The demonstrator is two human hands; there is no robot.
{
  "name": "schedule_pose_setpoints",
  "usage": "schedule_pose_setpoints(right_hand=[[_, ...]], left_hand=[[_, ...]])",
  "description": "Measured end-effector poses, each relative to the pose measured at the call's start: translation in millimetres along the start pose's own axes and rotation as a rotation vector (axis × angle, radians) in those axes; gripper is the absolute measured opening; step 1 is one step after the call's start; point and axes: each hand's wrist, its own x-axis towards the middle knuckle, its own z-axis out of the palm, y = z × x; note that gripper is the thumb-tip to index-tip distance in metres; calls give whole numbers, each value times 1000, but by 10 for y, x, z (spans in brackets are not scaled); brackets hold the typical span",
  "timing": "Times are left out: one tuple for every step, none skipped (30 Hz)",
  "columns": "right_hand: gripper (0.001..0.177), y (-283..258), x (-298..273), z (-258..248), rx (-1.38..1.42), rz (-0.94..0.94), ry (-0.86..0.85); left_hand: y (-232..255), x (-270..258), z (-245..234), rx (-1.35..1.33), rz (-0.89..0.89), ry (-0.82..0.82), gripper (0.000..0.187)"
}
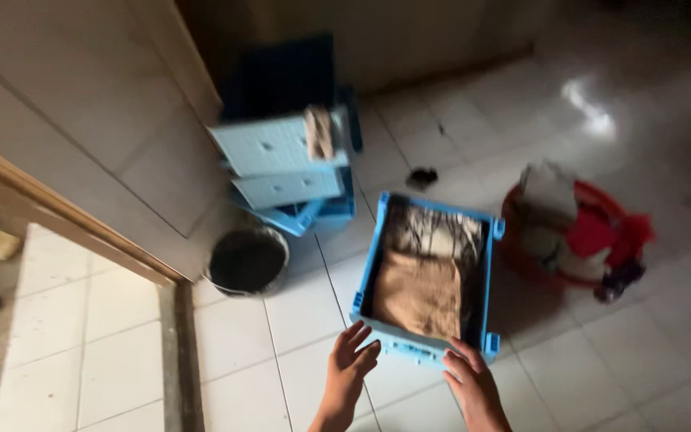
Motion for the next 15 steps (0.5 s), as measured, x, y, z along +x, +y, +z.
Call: schedule_pose_setpoints(right_hand=[[57,-156,-132,71,32,38,-24],[56,-313,-203,143,39,48,-59],[56,-435,-253,233,48,59,-92],[55,-548,-293,319,56,71,-124],[54,-668,-358,370,98,115,-156],[54,-793,-406,418,138,160,-187],[54,-886,-458,459,176,213,-214],[52,-977,-471,528,167,187,-237],[50,-1034,-512,591,158,173,-254],[48,-1086,-516,680,148,158,-271],[46,-1122,-498,774,172,181,-258],[45,-1173,-453,871,197,203,-245],[43,-1238,-382,1001,222,222,-230],[42,-1292,-301,1158,212,228,-229],[41,-1324,-217,1346,208,232,-227]], left_hand=[[252,-255,40,34,-65,-5,69],[483,-404,108,-5,-73,-1,67],[675,-533,148,-42,-82,2,65],[840,-628,166,-78,-92,4,63],[974,-724,170,-149,-91,8,62],[1084,-792,156,-219,-89,10,61],[1159,-845,126,-292,-95,15,61],[1243,-845,79,-332,-78,24,60],[1309,-873,7,-375,-71,40,60],[1371,-878,-65,-417,-64,56,60],[1424,-874,-144,-448,-56,76,59],[1484,-847,-232,-480,-48,96,59],[1563,-795,-327,-511,-39,113,59],[1644,-731,-429,-531,-52,122,57],[1747,-639,-554,-544,-66,128,55]])
